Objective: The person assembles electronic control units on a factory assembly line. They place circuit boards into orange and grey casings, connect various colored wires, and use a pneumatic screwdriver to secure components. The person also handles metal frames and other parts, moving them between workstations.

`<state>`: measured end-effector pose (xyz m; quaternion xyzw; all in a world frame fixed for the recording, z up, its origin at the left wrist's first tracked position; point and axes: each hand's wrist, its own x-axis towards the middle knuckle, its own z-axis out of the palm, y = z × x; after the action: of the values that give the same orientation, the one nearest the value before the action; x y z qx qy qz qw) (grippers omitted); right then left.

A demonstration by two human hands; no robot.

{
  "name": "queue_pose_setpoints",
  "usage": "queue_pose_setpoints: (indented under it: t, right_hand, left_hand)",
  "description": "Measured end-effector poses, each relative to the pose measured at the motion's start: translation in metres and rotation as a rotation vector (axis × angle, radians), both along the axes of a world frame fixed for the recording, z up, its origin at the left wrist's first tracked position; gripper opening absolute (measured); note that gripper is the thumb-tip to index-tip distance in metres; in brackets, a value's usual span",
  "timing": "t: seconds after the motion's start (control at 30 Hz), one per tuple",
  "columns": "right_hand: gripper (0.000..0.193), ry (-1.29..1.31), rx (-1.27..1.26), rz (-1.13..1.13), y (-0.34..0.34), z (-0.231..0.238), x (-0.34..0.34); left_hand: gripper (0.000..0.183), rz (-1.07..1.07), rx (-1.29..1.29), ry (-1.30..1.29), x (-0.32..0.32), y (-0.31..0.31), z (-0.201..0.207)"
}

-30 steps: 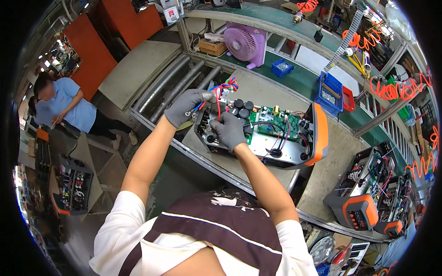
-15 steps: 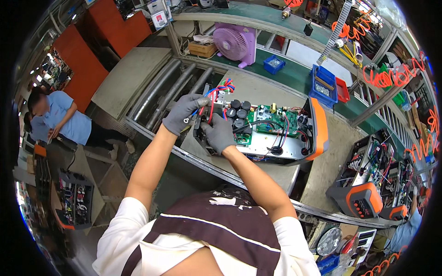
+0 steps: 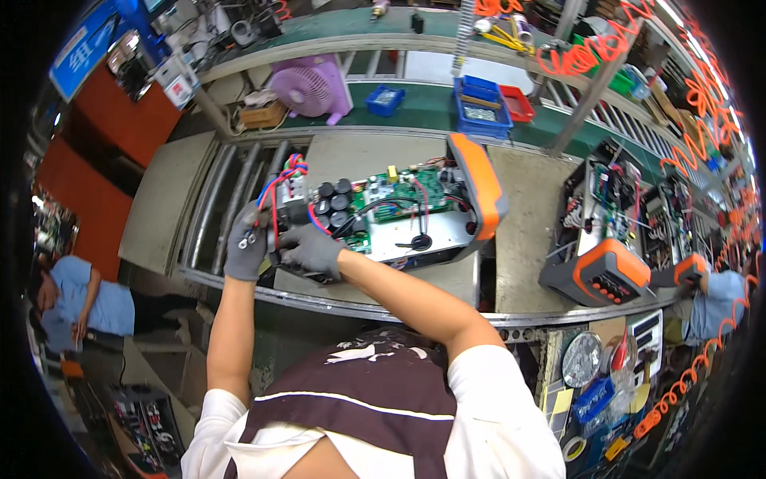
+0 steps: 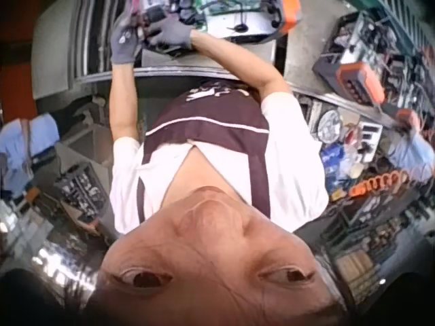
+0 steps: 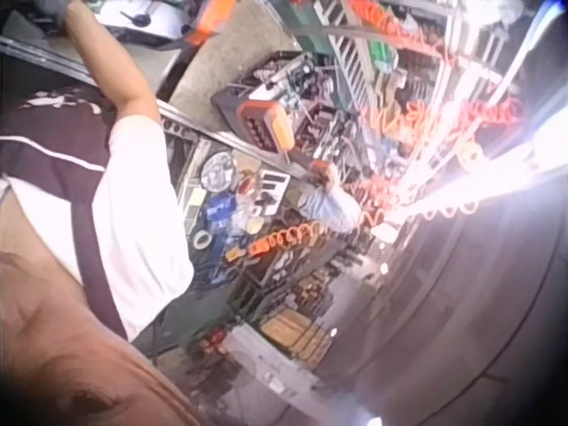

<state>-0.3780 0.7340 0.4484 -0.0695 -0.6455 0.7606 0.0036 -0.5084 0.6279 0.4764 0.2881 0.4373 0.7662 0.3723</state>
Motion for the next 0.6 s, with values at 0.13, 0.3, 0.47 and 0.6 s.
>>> queue_pose_setpoints:
  t: [0.13, 0.3, 0.47, 0.6]
  right_hand:
    - [0.029, 0.123, 0.285, -0.034, -0.007, 0.005, 0.004]
    - [0.037, 0.119, 0.447, 0.027, 0.001, 0.01, 0.016]
    - [0.026, -0.105, -0.192, -0.034, 0.021, 0.043, 0.036]
    - [0.02, -0.032, -0.17, -0.235, 0.013, 0.034, 0.02]
  left_hand:
    - [0.028, -0.083, -0.183, 0.233, 0.013, 0.004, 0.019]
    - [0.028, 0.023, -0.348, 1.014, 0.016, 0.015, 0.021]
    - [0.026, 0.052, -0.326, 0.91, 0.019, 0.014, 0.016]
    - [0.023, 0.048, -0.323, 0.767, 0.021, 0.014, 0.013]
